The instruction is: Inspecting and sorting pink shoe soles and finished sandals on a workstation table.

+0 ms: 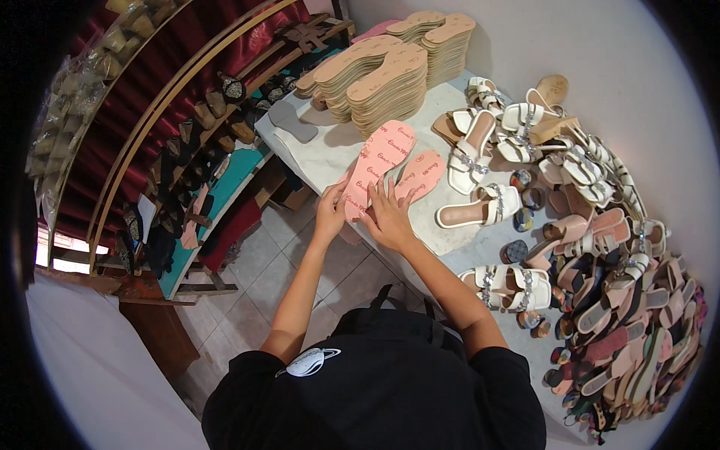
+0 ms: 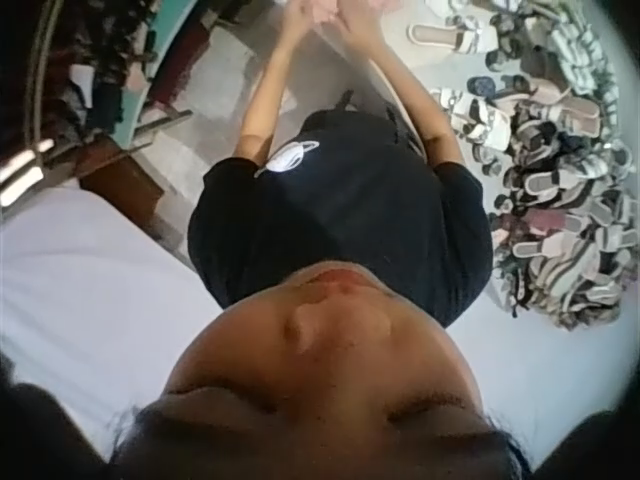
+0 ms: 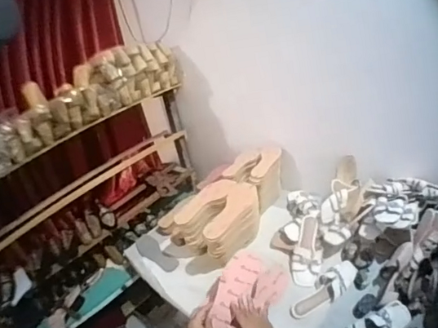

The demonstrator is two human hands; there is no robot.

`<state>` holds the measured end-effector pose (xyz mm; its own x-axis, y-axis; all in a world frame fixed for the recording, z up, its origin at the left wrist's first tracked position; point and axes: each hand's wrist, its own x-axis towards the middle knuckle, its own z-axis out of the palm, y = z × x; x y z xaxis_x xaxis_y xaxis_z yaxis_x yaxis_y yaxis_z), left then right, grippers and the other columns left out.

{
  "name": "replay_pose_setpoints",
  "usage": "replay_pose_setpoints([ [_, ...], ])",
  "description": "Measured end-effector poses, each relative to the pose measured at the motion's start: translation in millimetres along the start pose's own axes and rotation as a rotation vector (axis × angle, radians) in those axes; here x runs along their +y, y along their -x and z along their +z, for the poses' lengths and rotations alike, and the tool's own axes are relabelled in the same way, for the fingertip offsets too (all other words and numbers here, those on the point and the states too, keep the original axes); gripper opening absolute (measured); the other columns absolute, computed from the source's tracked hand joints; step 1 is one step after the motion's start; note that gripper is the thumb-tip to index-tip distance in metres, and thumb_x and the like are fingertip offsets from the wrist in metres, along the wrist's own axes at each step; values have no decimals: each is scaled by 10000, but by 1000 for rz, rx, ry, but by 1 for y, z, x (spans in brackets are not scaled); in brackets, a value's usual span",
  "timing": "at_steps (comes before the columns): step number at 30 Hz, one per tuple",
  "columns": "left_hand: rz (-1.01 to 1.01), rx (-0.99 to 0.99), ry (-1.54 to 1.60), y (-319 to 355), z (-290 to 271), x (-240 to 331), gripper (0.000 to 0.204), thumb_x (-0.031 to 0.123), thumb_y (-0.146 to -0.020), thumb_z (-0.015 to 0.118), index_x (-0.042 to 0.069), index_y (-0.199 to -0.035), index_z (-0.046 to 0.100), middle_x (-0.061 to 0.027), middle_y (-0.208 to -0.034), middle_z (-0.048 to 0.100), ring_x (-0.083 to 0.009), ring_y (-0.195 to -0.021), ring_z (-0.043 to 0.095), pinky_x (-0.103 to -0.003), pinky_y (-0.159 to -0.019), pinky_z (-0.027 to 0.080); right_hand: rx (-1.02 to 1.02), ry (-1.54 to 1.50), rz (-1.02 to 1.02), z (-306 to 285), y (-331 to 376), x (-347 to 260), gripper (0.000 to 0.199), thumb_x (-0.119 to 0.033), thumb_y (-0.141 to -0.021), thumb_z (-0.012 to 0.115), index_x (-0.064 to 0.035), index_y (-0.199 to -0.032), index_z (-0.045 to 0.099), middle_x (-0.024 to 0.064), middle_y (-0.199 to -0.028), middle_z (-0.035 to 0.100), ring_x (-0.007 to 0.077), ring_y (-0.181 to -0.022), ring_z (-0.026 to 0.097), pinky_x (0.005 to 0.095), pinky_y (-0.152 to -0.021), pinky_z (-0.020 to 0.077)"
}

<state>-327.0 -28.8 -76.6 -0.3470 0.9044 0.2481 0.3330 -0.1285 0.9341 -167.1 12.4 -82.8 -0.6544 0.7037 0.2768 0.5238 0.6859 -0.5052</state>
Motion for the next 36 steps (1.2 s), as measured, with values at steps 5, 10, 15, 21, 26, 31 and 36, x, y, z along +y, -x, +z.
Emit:
replay_pose_setpoints([
  [5, 109, -44, -210, -18, -4, -23, 385, 57, -849, 546, 54, -1233, 518, -122, -1061, 533, -194, -916, 548, -259, -796, 440, 18, 21, 47, 13, -16, 0, 713, -415, -887, 411, 34, -1391, 181, 279, -1412, 233, 415, -1350, 105, 680, -971, -40],
  [10, 141, -215, -267, -36, -12, -33, 619, 176, -714, 702, 56, -1275, 469, -125, -1154, 484, -262, -1048, 479, -338, -890, 384, 8, -46, 92, 18, -27, 6, 715, -437, -900, 364, 49, -1387, 171, 290, -1417, 206, 395, -1358, 94, 668, -970, -83],
  [15, 46, -336, -509, -45, -15, -20, 872, 306, -564, 788, 92, -1323, 417, -75, -1204, 454, -262, -1131, 402, -424, -922, 295, 33, -67, 88, 22, -33, 13, 728, -462, -905, 330, 55, -1387, 157, 291, -1422, 189, 383, -1362, 86, 658, -967, -116],
  [21, 49, -311, -636, -48, -15, -31, 882, 305, -533, 758, 124, -1330, 424, -54, -1226, 457, -240, -1135, 398, -400, -896, 228, 11, -75, 139, 30, -36, 12, 742, -477, -901, 318, 56, -1389, 149, 286, -1430, 172, 371, -1368, 60, 659, -964, -125],
  [26, 28, -347, -637, -51, -16, -36, 904, 354, -524, 774, 145, -1332, 427, -37, -1231, 458, -232, -1135, 396, -398, -895, 229, 2, -30, 134, 34, -37, 14, 761, -501, -896, 314, 57, -1388, 156, 286, -1426, 185, 373, -1368, 57, 663, -961, -125],
  [31, 15, -347, -613, -55, -15, -38, 913, 359, -514, 782, 149, -1330, 429, -35, -1229, 461, -228, -1142, 409, -397, -888, 238, -26, 0, 163, 35, -37, 14, 768, -511, -894, 310, 65, -1382, 170, 294, -1416, 203, 384, -1363, 70, 665, -961, -124],
  [36, 37, -330, -592, -54, -15, -42, 920, 341, -510, 785, 134, -1331, 425, -46, -1228, 461, -228, -1137, 437, -395, -883, 243, -30, 15, 158, 35, -39, 14, 773, -516, -893, 308, 70, -1379, 174, 300, -1409, 213, 392, -1360, 80, 668, -959, -124],
])
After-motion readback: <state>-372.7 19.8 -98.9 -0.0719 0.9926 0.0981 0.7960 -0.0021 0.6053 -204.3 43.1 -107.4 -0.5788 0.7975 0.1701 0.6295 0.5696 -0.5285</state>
